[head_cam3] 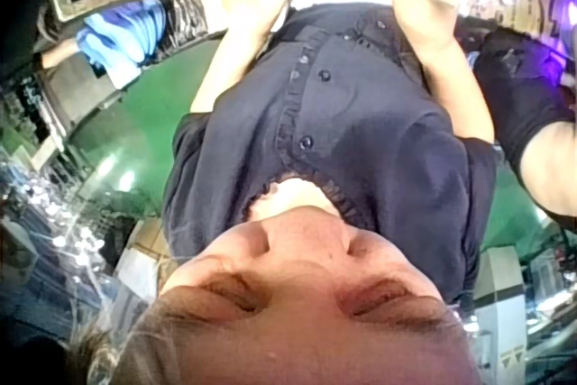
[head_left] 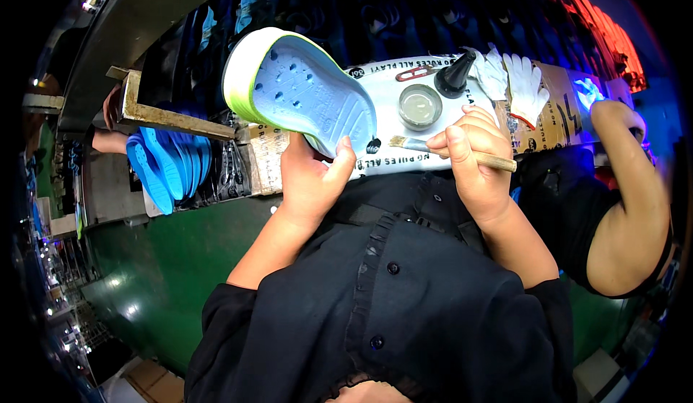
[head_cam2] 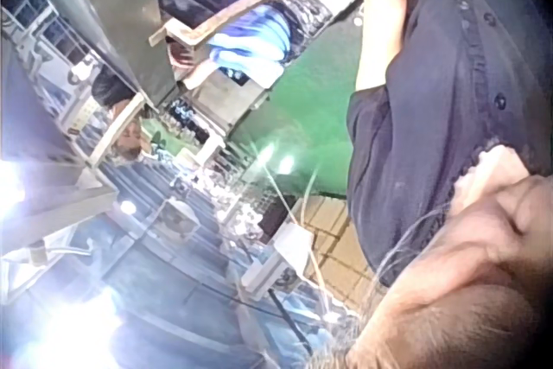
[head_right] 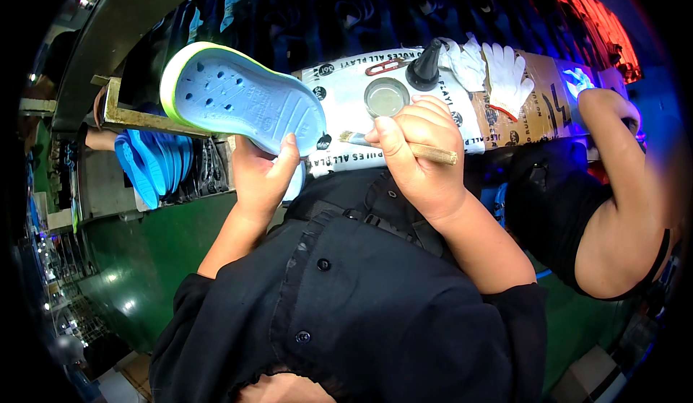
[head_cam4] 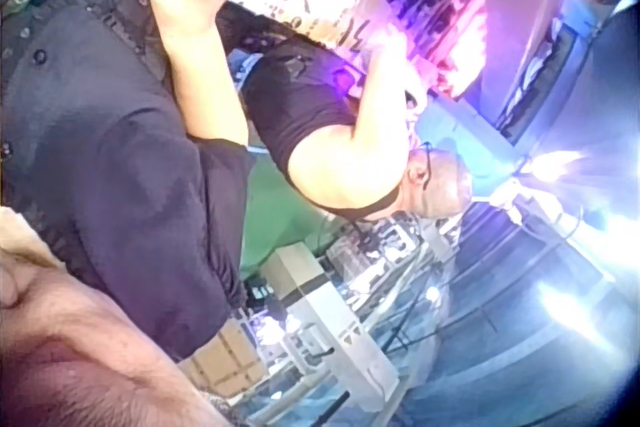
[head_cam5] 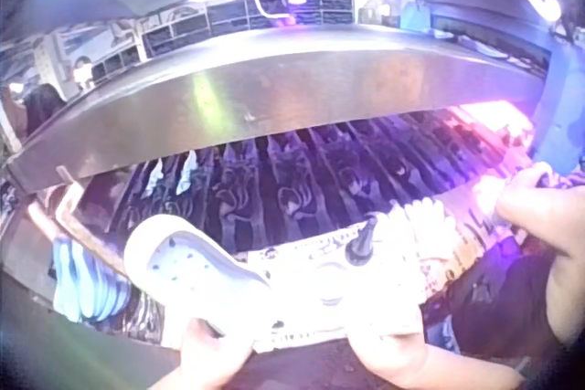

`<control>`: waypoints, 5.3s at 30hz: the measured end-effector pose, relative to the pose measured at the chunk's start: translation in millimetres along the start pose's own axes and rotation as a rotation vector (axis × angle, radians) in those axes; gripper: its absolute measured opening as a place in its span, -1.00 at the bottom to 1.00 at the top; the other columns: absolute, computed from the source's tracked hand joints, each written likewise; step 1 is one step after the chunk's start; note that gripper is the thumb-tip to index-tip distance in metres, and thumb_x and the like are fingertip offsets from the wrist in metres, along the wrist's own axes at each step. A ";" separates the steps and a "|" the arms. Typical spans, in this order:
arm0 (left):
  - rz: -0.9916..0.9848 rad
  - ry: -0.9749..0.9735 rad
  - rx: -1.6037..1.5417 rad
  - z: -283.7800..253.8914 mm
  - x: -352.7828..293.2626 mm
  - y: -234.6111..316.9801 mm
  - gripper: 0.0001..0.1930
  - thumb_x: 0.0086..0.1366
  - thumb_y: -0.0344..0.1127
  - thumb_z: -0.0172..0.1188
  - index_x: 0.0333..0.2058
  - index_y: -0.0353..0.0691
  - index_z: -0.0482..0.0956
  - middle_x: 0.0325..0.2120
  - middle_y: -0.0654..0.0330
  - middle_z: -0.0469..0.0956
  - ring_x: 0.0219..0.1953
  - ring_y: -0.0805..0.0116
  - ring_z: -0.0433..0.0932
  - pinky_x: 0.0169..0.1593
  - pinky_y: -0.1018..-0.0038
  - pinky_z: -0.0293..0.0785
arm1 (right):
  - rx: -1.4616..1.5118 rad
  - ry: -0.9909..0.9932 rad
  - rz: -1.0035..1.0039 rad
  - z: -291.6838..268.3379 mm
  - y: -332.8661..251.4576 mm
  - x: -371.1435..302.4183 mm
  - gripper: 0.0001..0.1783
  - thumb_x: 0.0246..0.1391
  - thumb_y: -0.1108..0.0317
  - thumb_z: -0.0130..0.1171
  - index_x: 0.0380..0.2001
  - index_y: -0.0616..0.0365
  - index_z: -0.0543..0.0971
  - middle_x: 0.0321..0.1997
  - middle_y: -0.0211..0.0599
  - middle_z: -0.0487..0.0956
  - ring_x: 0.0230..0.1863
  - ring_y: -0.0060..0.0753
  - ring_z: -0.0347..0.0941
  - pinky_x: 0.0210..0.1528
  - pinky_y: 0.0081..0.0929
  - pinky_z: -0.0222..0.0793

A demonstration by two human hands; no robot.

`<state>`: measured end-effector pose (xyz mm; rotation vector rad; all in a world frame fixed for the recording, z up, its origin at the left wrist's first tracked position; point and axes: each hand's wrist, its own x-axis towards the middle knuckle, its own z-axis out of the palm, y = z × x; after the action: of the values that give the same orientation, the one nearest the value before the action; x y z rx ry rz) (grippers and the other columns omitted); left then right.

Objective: The person applies glue to the inside of several shoe soles using a brush, dipping the brush into a small container of glue between applications. They pick up each sole from a stack, apply the glue, and then place the glued sole onto a moving conveyor belt.

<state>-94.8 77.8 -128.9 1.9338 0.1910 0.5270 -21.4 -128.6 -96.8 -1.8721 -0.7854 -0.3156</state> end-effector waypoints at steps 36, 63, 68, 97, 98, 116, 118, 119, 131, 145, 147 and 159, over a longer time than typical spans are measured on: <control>0.088 0.058 -0.042 6.6 1.1 5.6 -0.73 0.03 -0.43 0.19 -0.28 -0.42 0.44 -0.43 0.04 0.56 -0.38 0.30 0.57 -0.25 0.46 0.44 | -0.019 -0.088 -0.147 6.3 -7.0 1.1 -0.78 -0.01 0.36 0.12 -0.69 0.10 0.58 -0.71 -0.39 0.46 -0.58 -0.32 0.34 -0.13 -0.35 0.24; 0.415 0.067 0.080 8.2 8.8 11.6 -0.77 -0.06 -0.54 0.19 -0.33 -0.40 0.53 -0.42 0.07 0.55 -0.41 0.23 0.55 -0.31 0.45 0.45 | -0.070 -0.035 -0.215 6.5 -8.1 1.4 -0.83 -0.10 0.35 0.18 -0.70 0.10 0.56 -0.69 -0.41 0.46 -0.57 -0.37 0.36 -0.10 -0.33 0.23; 0.446 -0.026 0.125 3.0 7.6 6.3 -0.60 0.03 -0.54 0.16 -0.10 -0.43 0.38 -0.17 0.02 0.46 -0.14 0.25 0.48 -0.02 0.41 0.36 | -0.126 -0.044 -0.203 1.8 -10.4 -2.5 -0.81 -0.10 0.36 0.17 -0.72 0.09 0.54 -0.70 -0.41 0.45 -0.59 -0.37 0.34 -0.12 -0.34 0.23; -0.059 -0.257 -1.020 146.0 382.9 273.8 -0.51 0.19 -0.46 0.15 0.04 -0.45 0.15 -0.23 -0.26 0.48 -0.23 0.07 0.58 -0.29 0.49 0.62 | -0.021 0.422 0.215 -112.6 55.4 -66.1 -0.66 0.13 0.41 -0.05 -0.70 0.18 0.54 -0.69 -0.35 0.51 -0.58 -0.35 0.41 -0.16 -0.36 0.28; -0.030 -0.243 -1.061 146.5 383.8 277.0 -0.39 0.18 -0.50 0.14 0.13 -0.46 0.04 -0.24 -0.25 0.47 -0.22 0.06 0.57 -0.23 0.44 0.62 | -0.015 0.427 0.213 -113.0 58.7 -67.3 -0.66 0.13 0.41 -0.05 -0.70 0.18 0.54 -0.69 -0.35 0.51 -0.58 -0.35 0.41 -0.16 -0.36 0.28; -0.460 -0.303 0.987 -92.4 -64.3 -128.1 -0.13 -0.01 0.06 0.29 0.17 -0.31 0.11 -0.39 -0.14 0.55 -0.36 -0.07 0.54 -0.15 0.25 0.45 | 0.316 0.320 0.461 -59.1 78.1 -62.0 -0.71 0.12 0.40 0.00 -0.62 0.27 0.57 -0.64 -0.25 0.53 -0.56 -0.36 0.45 -0.42 -0.46 0.33; -0.718 -0.294 0.263 -73.6 -68.1 -121.3 -0.23 0.10 -0.21 0.24 0.20 -0.33 0.03 -0.33 -0.05 0.55 -0.40 0.30 0.56 -0.44 0.43 0.48 | 0.335 0.296 0.466 -51.7 79.1 -64.5 -0.70 0.15 0.36 0.00 -0.59 0.27 0.57 -0.60 -0.26 0.54 -0.56 -0.46 0.44 -0.45 -0.55 0.33; -0.757 -0.255 0.155 -62.4 -69.4 -117.9 -0.26 0.11 -0.28 0.23 0.19 -0.31 0.03 -0.38 0.03 0.54 -0.47 0.39 0.52 -0.51 0.52 0.45 | 0.372 0.287 0.496 -49.5 73.2 -62.8 -0.69 0.16 0.36 0.00 -0.58 0.28 0.57 -0.59 -0.27 0.55 -0.55 -0.50 0.43 -0.45 -0.58 0.32; -0.700 -0.031 -0.796 -24.8 -3.7 -37.6 -0.69 0.18 -0.33 0.05 -0.11 -0.27 0.28 -0.42 0.16 0.46 -0.60 0.43 0.38 -0.56 0.58 0.31 | 0.374 0.323 0.572 -46.5 51.6 -59.9 -0.56 0.24 0.23 -0.10 -0.57 0.34 0.54 -0.62 -0.29 0.49 -0.55 -0.57 0.34 -0.43 -0.61 0.25; -0.152 -0.128 -0.209 8.6 4.8 7.7 -0.60 0.08 -0.42 0.17 -0.11 -0.46 0.33 -0.25 0.03 0.51 -0.22 0.32 0.51 -0.08 0.46 0.39 | 0.136 0.040 -0.054 -27.9 -2.0 0.3 -0.70 0.10 0.35 0.00 -0.66 0.16 0.57 -0.66 -0.39 0.51 -0.52 -0.31 0.38 -0.10 -0.31 0.21; -0.163 -0.123 -0.215 10.9 4.0 12.1 -0.59 0.07 -0.42 0.17 -0.11 -0.46 0.33 -0.26 0.03 0.52 -0.22 0.32 0.51 -0.08 0.45 0.40 | 0.106 0.026 -0.063 -23.5 -2.0 -0.7 -0.72 0.07 0.36 0.02 -0.67 0.15 0.56 -0.65 -0.38 0.51 -0.53 -0.31 0.37 -0.11 -0.32 0.21; -0.045 -0.059 -0.115 12.1 2.5 9.6 -0.61 0.02 -0.39 0.20 -0.17 -0.43 0.38 -0.34 0.02 0.54 -0.30 0.31 0.54 -0.16 0.45 0.43 | 0.011 0.034 -0.044 -22.6 1.1 -5.1 -0.73 0.01 0.42 0.06 -0.74 0.15 0.53 -0.69 -0.34 0.46 -0.59 -0.30 0.29 -0.26 -0.39 0.16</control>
<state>-88.2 64.7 -123.5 1.8263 0.1622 0.4415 -21.5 -151.0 -90.6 -1.8372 -0.8044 -0.3687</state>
